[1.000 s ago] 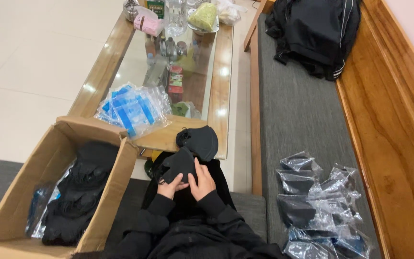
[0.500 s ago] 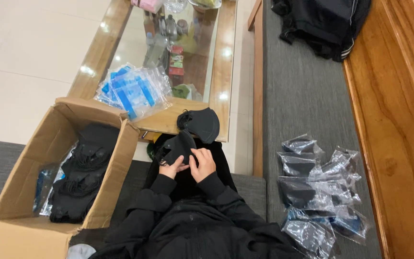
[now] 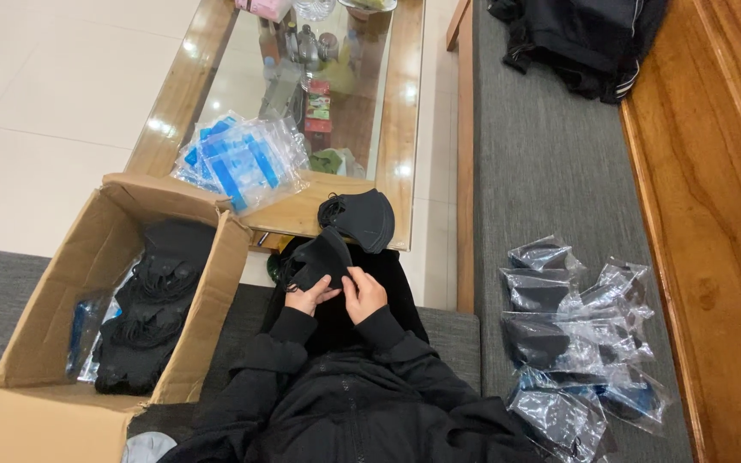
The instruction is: Inspecting and unfolding black fabric face masks from a box
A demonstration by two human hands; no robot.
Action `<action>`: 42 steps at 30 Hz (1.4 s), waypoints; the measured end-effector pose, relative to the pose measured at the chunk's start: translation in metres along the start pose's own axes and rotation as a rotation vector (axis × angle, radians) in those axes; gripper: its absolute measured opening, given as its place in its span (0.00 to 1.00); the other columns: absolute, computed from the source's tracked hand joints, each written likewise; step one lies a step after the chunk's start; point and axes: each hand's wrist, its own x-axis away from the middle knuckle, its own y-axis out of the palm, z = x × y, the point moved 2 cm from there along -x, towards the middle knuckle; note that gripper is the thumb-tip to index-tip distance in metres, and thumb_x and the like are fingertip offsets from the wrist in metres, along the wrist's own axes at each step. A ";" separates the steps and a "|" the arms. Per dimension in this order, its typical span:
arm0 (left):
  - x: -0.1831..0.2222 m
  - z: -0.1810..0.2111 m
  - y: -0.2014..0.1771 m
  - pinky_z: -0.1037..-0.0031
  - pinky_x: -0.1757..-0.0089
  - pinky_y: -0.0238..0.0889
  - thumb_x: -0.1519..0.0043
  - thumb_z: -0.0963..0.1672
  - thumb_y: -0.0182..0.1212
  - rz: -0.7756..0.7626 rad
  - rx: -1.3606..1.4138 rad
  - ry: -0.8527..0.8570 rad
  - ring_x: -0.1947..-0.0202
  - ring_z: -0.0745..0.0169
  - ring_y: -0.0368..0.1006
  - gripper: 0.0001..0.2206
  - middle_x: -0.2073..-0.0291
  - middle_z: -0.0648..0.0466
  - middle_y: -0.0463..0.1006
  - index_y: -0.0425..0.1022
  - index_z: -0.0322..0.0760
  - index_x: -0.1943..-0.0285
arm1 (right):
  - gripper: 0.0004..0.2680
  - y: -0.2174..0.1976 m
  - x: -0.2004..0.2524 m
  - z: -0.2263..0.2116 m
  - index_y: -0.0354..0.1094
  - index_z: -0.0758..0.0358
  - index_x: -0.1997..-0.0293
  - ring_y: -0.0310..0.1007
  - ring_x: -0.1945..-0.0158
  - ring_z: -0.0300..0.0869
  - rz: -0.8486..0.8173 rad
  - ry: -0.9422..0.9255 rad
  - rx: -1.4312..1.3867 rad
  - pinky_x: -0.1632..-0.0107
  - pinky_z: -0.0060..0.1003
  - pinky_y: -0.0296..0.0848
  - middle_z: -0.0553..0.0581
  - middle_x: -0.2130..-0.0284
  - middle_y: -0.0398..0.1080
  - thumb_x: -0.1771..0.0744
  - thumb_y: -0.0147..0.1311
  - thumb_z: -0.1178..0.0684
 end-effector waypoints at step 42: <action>-0.035 -0.043 -0.043 0.57 0.61 0.80 0.45 0.39 0.75 0.040 0.212 -0.034 0.66 0.38 0.81 0.10 0.74 0.36 0.81 0.75 0.31 0.68 | 0.19 -0.015 -0.086 0.059 0.60 0.46 0.35 0.75 0.68 0.40 0.042 0.584 -0.099 0.55 0.38 0.73 0.44 0.78 0.71 0.34 0.58 0.47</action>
